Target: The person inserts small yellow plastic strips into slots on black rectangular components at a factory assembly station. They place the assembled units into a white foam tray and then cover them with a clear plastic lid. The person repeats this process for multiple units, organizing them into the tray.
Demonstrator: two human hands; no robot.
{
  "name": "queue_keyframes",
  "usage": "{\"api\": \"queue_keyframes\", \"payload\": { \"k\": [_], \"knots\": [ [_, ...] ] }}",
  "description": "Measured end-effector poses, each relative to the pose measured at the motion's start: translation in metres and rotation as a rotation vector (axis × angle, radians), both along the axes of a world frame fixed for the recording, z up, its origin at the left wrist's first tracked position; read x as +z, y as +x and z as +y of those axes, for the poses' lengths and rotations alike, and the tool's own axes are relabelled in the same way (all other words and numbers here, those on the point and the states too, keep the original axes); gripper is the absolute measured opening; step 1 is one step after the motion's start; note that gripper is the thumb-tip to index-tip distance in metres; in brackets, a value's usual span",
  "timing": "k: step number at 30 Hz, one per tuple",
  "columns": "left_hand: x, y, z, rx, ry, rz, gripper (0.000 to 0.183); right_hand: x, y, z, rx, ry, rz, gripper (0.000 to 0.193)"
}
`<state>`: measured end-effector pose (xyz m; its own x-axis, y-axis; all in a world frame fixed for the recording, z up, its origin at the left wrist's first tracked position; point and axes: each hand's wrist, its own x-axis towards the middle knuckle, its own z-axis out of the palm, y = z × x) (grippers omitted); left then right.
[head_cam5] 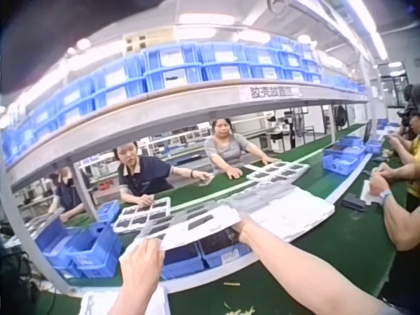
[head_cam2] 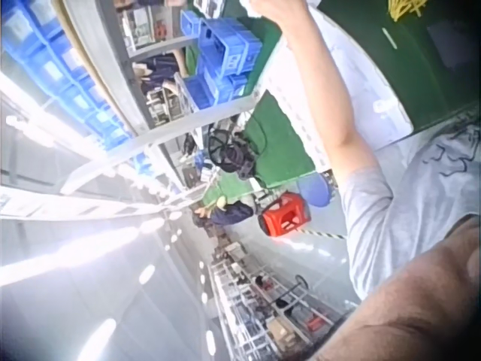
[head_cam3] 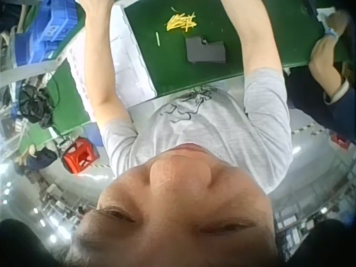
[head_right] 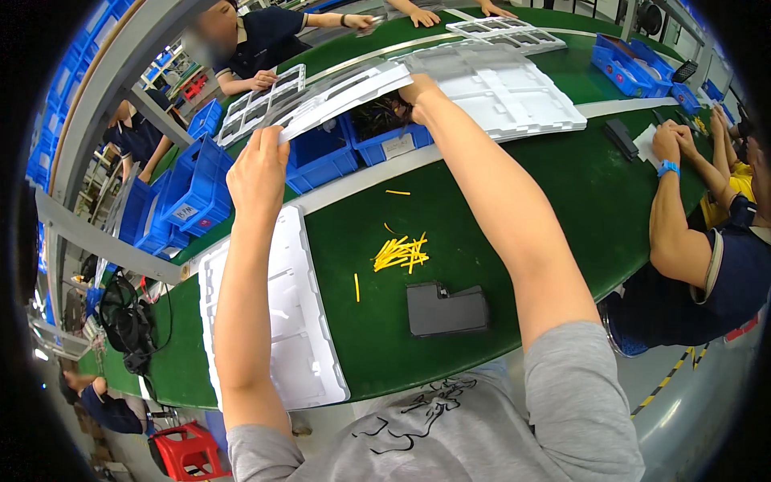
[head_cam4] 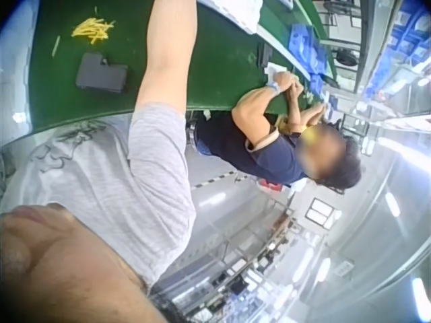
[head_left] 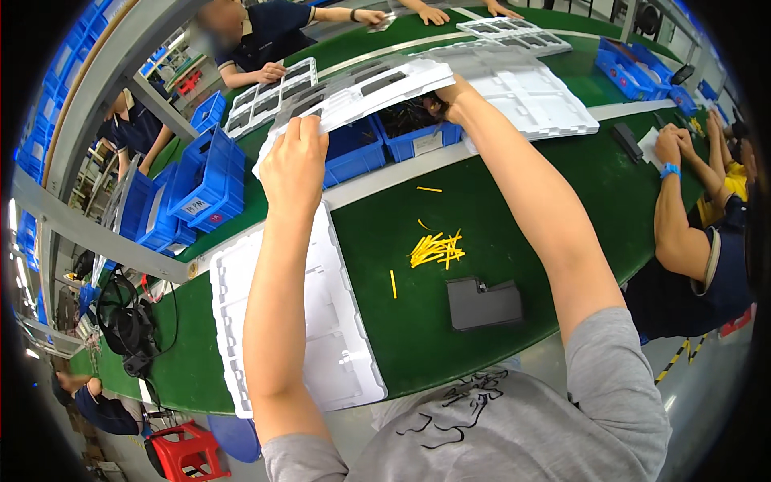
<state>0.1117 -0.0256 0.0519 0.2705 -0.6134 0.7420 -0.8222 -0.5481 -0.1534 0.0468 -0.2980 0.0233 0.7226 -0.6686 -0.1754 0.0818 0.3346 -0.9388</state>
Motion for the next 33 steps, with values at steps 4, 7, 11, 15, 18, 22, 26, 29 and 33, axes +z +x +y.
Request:
{"api": "queue_keyframes", "payload": {
  "k": [4, 7, 11, 15, 18, 22, 26, 29, 33],
  "knots": [
    [-0.002, -0.004, -0.002, -0.019, 0.004, -0.013, 0.022, 0.01, -0.055, 0.013, 0.12, -0.179, 0.068, 0.013],
    [-0.012, -0.012, 0.002, -0.039, 0.031, -0.021, 0.024, 0.017, -0.099, 0.019, 0.29, -0.442, 0.206, 0.021],
    [-0.031, -0.021, 0.011, -0.056, 0.058, -0.007, 0.026, 0.014, -0.146, 0.041, 0.406, -0.814, 0.282, 0.024],
    [-0.052, -0.025, 0.012, -0.133, 0.081, 0.021, 0.03, -0.018, -0.164, 0.036, 0.539, -1.157, 0.369, 0.029],
    [-0.056, -0.027, 0.016, -0.159, 0.1, 0.12, 0.037, -0.024, -0.167, 0.042, 0.547, -1.427, 0.42, 0.035],
    [-0.047, -0.045, 0.029, -0.265, 0.034, 0.164, 0.049, -0.015, -0.167, 0.05, 0.461, -1.454, 0.372, 0.031],
    [-0.047, -0.104, 0.049, -0.569, 0.27, 0.47, 0.06, -0.018, -0.169, 0.043, 0.408, -1.377, 0.218, 0.016],
    [-0.044, -0.155, 0.055, -0.629, 0.41, 0.76, 0.075, -0.023, -0.169, 0.043, 0.434, -1.263, 0.096, 0.015],
    [-0.049, -0.163, 0.051, -0.633, 0.485, 0.761, 0.084, -0.023, -0.168, 0.051, 0.324, -1.448, 0.194, 0.015]
  ]
}}
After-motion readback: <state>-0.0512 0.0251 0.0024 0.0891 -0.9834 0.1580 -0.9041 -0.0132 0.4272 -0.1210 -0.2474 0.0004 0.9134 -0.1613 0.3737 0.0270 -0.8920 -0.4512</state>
